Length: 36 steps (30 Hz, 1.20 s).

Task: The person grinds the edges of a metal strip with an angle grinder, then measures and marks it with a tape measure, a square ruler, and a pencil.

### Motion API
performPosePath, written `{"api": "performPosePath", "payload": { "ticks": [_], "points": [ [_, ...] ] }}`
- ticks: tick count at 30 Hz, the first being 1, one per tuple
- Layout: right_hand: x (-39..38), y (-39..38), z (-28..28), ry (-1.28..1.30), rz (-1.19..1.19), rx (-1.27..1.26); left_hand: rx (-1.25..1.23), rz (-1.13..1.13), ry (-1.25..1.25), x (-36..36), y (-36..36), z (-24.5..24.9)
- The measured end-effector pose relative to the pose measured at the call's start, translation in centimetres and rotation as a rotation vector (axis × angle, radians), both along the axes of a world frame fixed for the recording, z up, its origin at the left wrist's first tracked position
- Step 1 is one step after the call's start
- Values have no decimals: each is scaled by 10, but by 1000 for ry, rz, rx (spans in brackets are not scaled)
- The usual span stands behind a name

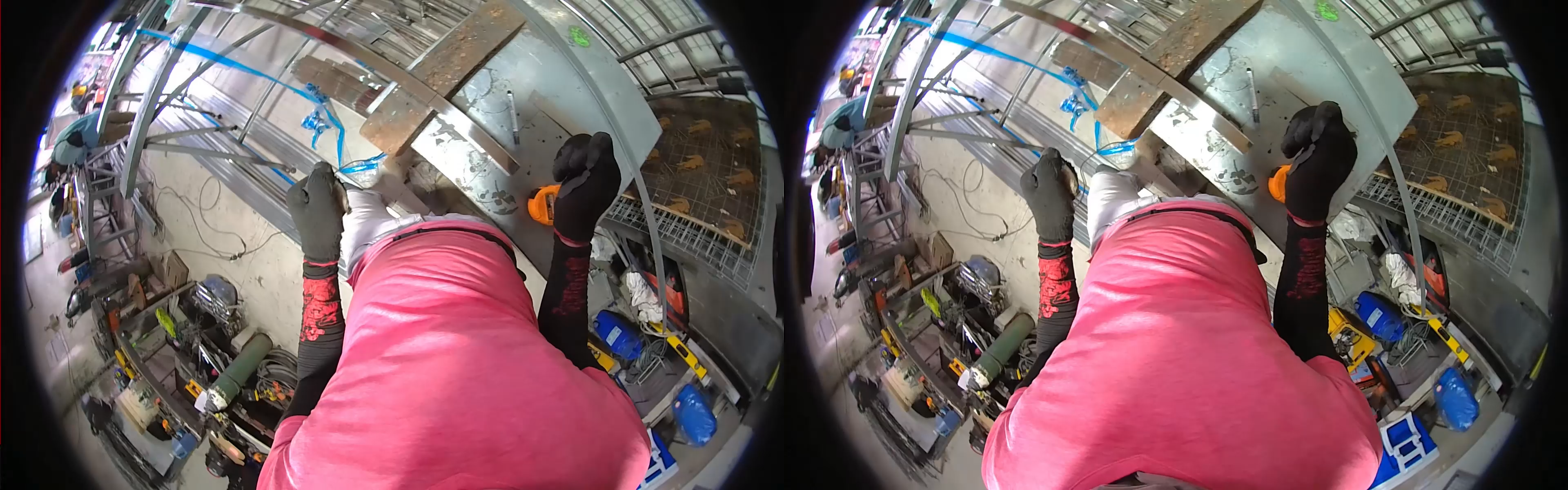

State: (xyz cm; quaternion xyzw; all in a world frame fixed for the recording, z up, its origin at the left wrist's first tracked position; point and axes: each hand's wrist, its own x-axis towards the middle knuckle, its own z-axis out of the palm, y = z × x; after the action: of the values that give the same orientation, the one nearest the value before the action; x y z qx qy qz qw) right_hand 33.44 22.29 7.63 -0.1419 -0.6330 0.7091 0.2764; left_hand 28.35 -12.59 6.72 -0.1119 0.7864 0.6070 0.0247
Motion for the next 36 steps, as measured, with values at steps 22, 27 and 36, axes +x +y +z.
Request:
{"api": "performPosePath", "payload": {
  "ticks": [22,27,36],
  "points": [
    [-35,-100,-112,-96,775,1381,-352,-549,-258,-24,-62,-156],
    [-46,-108,-114,-677,1049,1435,-360,-661,-60,-43,-22,-248],
    [-20,-93,-136,-710,1008,1548,-421,-1278,-188,-108,98,-337]
  ]
}}
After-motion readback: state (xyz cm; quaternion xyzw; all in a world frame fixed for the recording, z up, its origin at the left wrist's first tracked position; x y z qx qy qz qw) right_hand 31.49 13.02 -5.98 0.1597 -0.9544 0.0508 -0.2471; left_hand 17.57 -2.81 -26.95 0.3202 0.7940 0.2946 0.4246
